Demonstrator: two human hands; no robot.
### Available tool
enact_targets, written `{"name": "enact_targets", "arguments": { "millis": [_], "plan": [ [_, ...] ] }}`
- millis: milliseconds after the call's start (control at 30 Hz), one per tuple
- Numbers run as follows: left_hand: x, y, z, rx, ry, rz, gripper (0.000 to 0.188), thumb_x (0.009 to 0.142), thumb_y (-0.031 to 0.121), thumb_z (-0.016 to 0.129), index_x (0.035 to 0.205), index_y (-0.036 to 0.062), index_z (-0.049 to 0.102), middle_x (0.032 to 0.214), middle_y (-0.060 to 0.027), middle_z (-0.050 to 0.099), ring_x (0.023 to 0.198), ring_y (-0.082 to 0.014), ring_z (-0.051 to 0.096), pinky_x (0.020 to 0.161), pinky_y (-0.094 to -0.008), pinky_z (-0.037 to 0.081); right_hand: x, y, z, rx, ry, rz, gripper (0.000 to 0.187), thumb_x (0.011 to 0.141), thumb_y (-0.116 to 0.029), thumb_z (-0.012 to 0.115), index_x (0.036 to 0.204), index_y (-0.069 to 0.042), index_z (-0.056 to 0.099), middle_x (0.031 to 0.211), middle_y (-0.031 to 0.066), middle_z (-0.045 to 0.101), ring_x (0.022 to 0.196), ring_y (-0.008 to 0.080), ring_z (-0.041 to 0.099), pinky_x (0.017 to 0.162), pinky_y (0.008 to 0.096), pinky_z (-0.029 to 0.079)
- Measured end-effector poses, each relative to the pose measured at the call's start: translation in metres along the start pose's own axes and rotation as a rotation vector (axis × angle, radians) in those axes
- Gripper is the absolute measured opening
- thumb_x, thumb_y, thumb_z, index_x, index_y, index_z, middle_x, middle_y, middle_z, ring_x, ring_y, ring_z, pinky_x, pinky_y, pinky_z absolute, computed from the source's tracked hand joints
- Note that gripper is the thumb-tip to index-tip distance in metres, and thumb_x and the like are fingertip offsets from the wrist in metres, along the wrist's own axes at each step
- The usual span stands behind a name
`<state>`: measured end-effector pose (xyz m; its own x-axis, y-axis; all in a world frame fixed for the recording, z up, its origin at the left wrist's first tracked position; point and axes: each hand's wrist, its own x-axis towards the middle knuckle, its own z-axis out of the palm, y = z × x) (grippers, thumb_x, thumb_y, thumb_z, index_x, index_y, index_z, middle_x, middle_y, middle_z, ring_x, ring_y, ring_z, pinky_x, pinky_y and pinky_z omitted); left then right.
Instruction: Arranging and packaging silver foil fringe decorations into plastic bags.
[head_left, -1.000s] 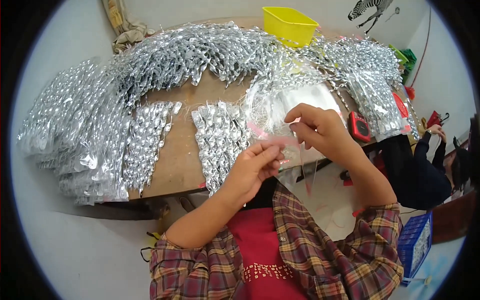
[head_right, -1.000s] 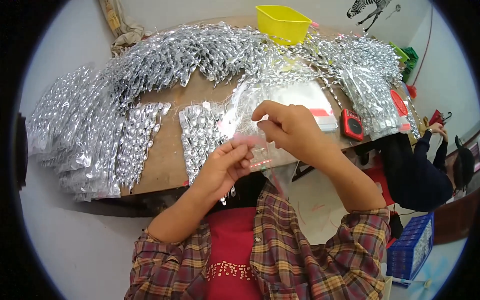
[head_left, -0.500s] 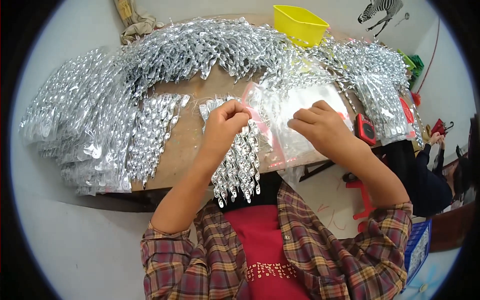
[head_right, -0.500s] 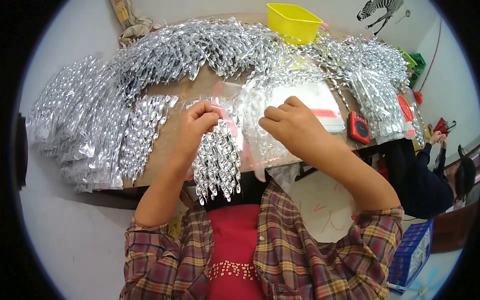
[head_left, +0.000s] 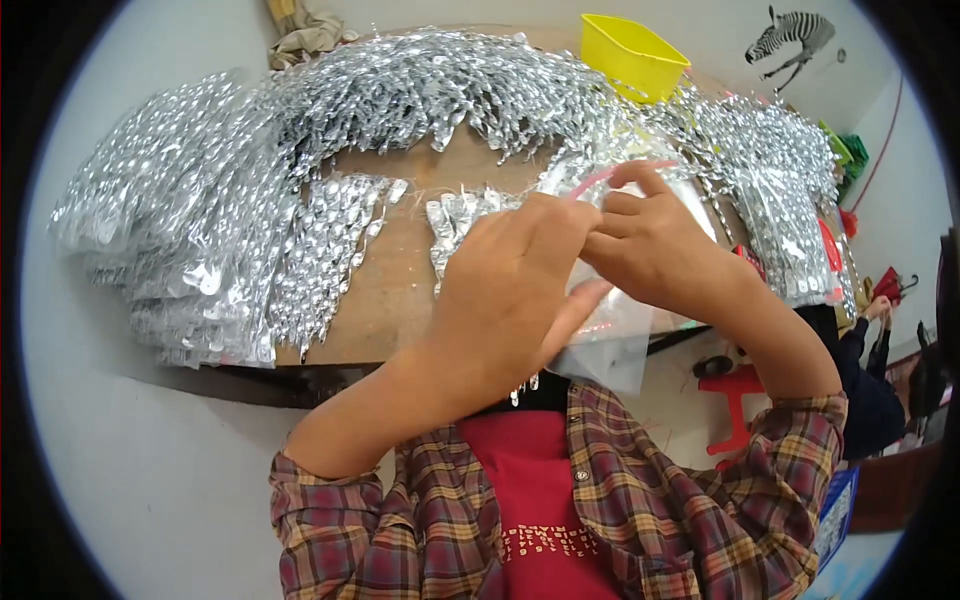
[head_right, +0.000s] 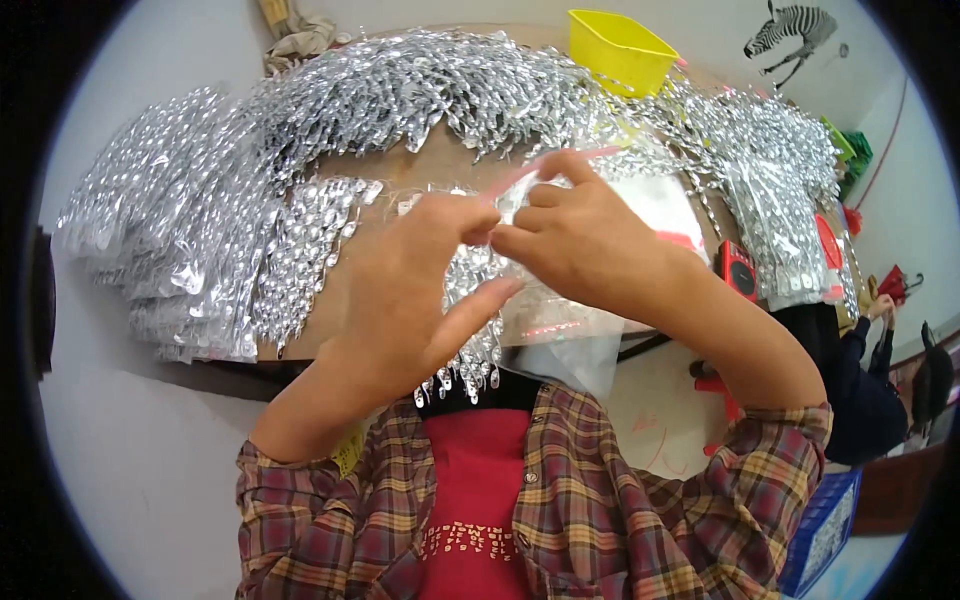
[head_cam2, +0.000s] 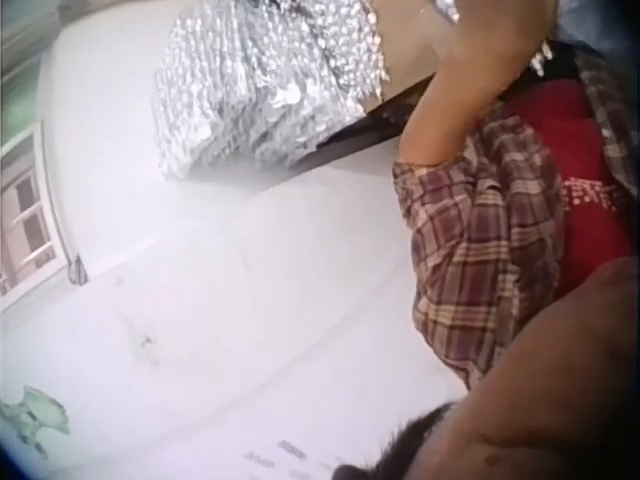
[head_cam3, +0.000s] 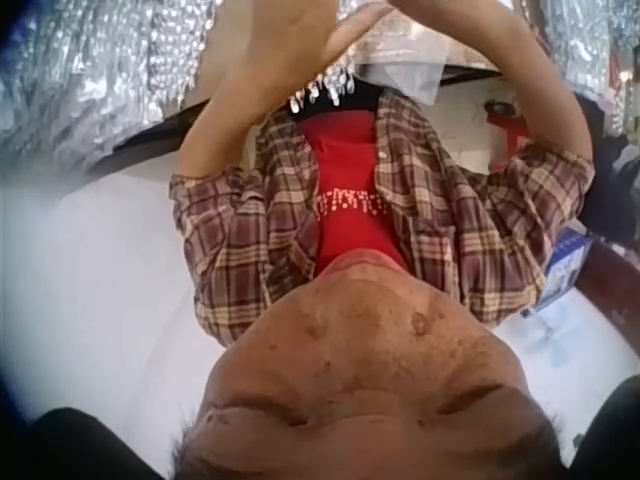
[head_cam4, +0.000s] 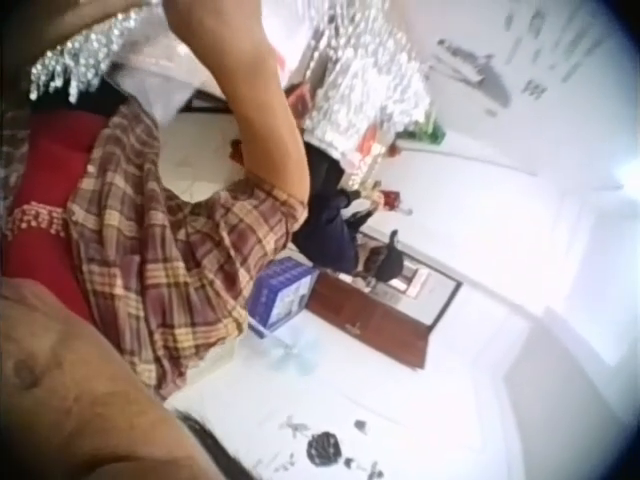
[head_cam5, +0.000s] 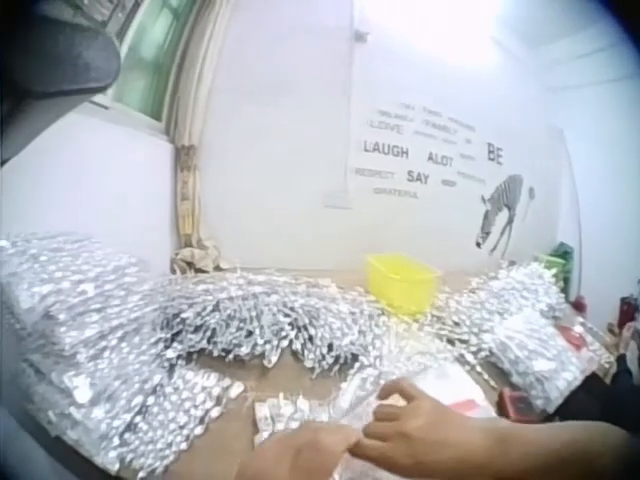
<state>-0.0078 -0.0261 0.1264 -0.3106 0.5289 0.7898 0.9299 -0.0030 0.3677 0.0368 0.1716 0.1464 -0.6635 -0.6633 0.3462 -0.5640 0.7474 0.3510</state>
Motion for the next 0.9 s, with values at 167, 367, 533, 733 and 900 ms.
{"name": "enact_targets", "arguments": {
  "millis": [167, 367, 533, 733, 900],
  "plan": [
    [0.009, -0.01, -0.002, 0.237, -0.315, -0.064, 0.032, 0.079, 0.015, 0.069, 0.107, 0.0087, 0.055, 0.081, -0.007, 0.063, 0.084, -0.0261, 0.062, 0.088, -0.0442, 0.045, -0.002, 0.01, -0.031, 0.119, 0.014, 0.119, 0.013, 0.076, -0.011, 0.069, 0.08, -0.008, 0.057, 0.064, 0.0033, 0.056, 0.062, 0.0223, 0.055, 0.078, 0.0371, 0.044],
    [0.052, -0.048, -0.013, -0.152, -0.354, 0.03, 0.009, 0.08, 0.013, 0.065, 0.086, 0.0072, 0.063, 0.076, -0.0064, 0.065, 0.073, -0.023, 0.062, 0.068, -0.0324, 0.049, -0.017, 0.02, -0.092, -0.028, -0.101, 0.318, 0.021, 0.072, -0.018, 0.075, 0.08, -0.01, 0.057, 0.065, 0.0021, 0.059, 0.061, 0.0147, 0.055, 0.08, 0.0338, 0.036],
    [0.089, -0.069, -0.006, -0.637, -0.506, -0.177, 0.017, 0.085, 0.017, 0.065, 0.092, 0.0019, 0.065, 0.083, -0.004, 0.066, 0.08, -0.0123, 0.062, 0.075, -0.0262, 0.048, -0.021, 0.064, -0.119, 0.781, -0.121, 0.61, 0.02, 0.087, -0.024, 0.063, 0.08, -0.007, 0.056, 0.075, -0.0007, 0.056, 0.063, 0.0055, 0.05, 0.063, 0.0185, 0.038],
    [0.096, -0.134, 0.056, -0.654, -0.574, -0.434, 0.021, 0.082, 0.019, 0.069, 0.096, 0.0043, 0.066, 0.09, -0.006, 0.068, 0.086, -0.0124, 0.063, 0.076, -0.0278, 0.049, -0.054, 0.121, -0.035, 1.087, 0.073, 0.79, 0.02, 0.092, -0.027, 0.058, 0.087, -0.007, 0.06, 0.067, -0.0054, 0.048, 0.059, 0.0041, 0.041, 0.055, 0.019, 0.033],
    [0.056, -0.154, 0.111, -0.636, -0.783, -0.287, 0.019, 0.073, 0.012, 0.072, 0.088, 0.0022, 0.067, 0.087, -0.0068, 0.069, 0.082, -0.0156, 0.064, 0.073, -0.0293, 0.051, -0.088, 0.098, -0.006, 1.121, -0.051, 1.011, 0.019, 0.09, -0.024, 0.061, 0.085, -0.006, 0.06, 0.064, -0.0069, 0.047, 0.054, 0.0018, 0.037, 0.049, 0.0176, 0.03]
  ]
}}
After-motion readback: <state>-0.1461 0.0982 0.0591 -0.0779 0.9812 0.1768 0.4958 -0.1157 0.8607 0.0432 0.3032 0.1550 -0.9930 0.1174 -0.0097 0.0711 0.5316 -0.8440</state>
